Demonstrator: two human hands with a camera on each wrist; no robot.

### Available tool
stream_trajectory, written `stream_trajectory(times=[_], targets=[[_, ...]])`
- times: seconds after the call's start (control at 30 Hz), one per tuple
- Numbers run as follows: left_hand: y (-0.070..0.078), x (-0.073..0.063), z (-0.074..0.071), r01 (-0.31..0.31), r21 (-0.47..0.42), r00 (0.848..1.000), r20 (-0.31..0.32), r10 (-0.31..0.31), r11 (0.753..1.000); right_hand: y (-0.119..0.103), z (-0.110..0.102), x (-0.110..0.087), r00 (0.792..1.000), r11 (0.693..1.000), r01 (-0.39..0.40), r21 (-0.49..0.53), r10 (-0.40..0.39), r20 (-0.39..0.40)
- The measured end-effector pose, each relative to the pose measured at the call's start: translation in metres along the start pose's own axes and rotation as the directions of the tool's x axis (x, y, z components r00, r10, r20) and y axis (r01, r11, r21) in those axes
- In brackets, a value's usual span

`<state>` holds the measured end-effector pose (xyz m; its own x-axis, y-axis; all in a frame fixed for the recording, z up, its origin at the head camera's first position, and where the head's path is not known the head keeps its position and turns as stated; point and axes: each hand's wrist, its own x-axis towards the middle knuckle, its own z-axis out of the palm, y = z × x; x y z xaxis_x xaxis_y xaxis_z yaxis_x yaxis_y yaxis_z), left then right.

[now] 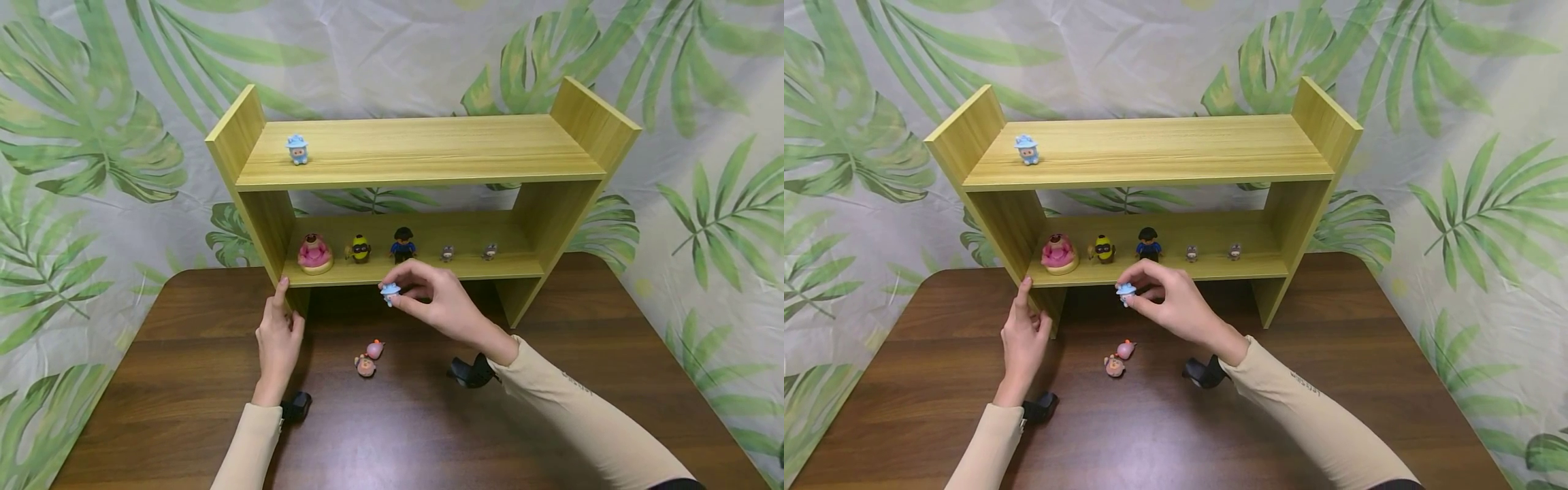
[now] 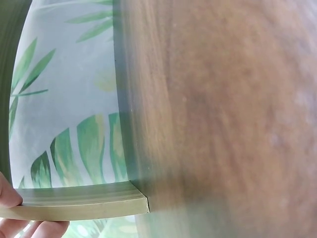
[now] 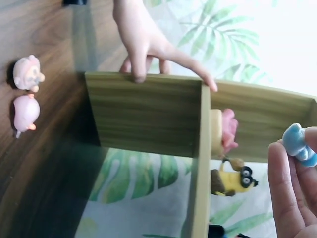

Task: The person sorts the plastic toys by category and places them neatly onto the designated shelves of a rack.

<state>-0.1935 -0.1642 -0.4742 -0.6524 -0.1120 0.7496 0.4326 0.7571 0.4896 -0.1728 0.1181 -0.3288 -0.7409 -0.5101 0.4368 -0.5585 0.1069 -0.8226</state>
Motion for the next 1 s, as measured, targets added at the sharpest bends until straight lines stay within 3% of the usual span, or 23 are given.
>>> stream_trajectory(times=[0.57, 1.0], targets=[[-0.001, -0.001, 0.0, 0.001, 0.0, 1.0, 0.002, -0.001, 1.0, -0.025, -0.019, 0.019, 0.993, 0.993, 0.115, -0.038, -0.115, -0.019], [-0.001, 0.0, 0.001, 0.001, 0.006, 1.0, -0.004, -0.001, 1.0, -0.046, -0.028, 0.035, 0.976, 0.972, 0.214, -0.094, -0.217, -0.015]])
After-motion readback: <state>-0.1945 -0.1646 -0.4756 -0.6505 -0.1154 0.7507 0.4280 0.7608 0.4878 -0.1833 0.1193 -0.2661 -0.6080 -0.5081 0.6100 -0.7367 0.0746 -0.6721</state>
